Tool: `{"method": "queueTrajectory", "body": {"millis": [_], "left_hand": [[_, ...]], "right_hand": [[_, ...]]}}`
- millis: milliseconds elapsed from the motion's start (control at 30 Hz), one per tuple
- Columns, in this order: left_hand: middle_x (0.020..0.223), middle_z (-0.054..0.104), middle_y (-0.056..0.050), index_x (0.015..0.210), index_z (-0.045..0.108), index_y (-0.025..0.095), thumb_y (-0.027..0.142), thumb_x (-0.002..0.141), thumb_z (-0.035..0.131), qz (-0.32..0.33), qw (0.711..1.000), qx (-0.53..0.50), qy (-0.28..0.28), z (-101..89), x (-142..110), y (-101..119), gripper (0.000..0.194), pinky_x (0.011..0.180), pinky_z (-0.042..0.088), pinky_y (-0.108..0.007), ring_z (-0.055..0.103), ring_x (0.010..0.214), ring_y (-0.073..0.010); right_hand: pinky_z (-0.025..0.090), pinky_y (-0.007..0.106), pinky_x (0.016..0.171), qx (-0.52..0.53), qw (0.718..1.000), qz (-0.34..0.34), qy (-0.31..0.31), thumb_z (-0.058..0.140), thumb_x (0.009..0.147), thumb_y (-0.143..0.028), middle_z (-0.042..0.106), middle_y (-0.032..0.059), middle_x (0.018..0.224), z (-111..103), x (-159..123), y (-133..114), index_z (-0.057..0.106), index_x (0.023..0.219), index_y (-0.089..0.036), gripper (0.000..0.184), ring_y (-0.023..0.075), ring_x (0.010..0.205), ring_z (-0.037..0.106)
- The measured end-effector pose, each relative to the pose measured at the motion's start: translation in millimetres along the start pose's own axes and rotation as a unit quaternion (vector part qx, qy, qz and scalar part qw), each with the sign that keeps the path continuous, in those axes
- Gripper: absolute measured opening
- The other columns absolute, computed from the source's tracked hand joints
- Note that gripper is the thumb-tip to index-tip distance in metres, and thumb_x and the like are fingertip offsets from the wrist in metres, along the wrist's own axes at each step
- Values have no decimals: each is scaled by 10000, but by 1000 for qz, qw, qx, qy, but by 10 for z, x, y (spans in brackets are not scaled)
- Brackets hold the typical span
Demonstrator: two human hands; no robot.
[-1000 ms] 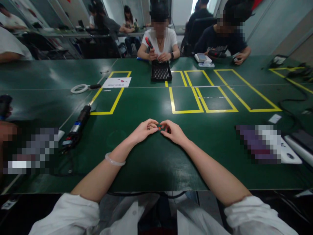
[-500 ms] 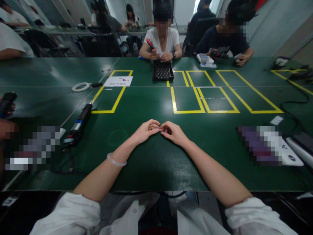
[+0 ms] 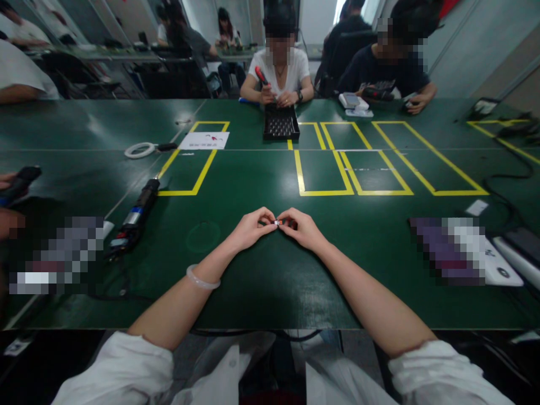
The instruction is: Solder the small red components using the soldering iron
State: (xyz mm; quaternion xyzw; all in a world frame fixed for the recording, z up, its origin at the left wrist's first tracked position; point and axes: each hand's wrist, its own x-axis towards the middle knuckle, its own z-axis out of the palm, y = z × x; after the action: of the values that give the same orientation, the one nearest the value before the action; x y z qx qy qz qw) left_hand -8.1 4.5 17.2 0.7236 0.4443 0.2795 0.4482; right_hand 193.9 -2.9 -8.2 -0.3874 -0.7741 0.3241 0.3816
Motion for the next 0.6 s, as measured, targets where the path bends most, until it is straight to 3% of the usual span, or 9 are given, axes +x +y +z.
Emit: {"method": "queueTrajectory", "body": {"millis": [200, 400, 600], "left_hand": [[934, 630, -47, 964, 593, 172, 395, 843, 603, 36, 998, 40, 14, 27, -17, 11, 254, 691, 493, -262, 606, 838, -154], [979, 617, -46, 994, 587, 192, 323, 858, 574, 82, 991, 101, 38, 55, -48, 57, 189, 745, 508, -284, 610, 851, -154], [914, 629, -38, 973, 590, 186, 380, 896, 534, 81, 989, 115, 41, 48, -58, 90, 216, 745, 497, -283, 609, 830, -156]], "right_hand": [[423, 231, 602, 54, 997, 46, 9, 593, 836, -217, 564, -21, 734, 0, 8, -11, 619, 975, -174, 148, 102, 616, 508], [414, 225, 588, 93, 994, 57, 18, 593, 839, -254, 597, -14, 781, 1, 4, 8, 594, 982, -183, 160, 97, 619, 499], [401, 224, 578, 96, 994, 57, 12, 624, 840, -291, 585, -17, 760, 2, 4, 5, 605, 961, -181, 164, 100, 623, 501]]}}
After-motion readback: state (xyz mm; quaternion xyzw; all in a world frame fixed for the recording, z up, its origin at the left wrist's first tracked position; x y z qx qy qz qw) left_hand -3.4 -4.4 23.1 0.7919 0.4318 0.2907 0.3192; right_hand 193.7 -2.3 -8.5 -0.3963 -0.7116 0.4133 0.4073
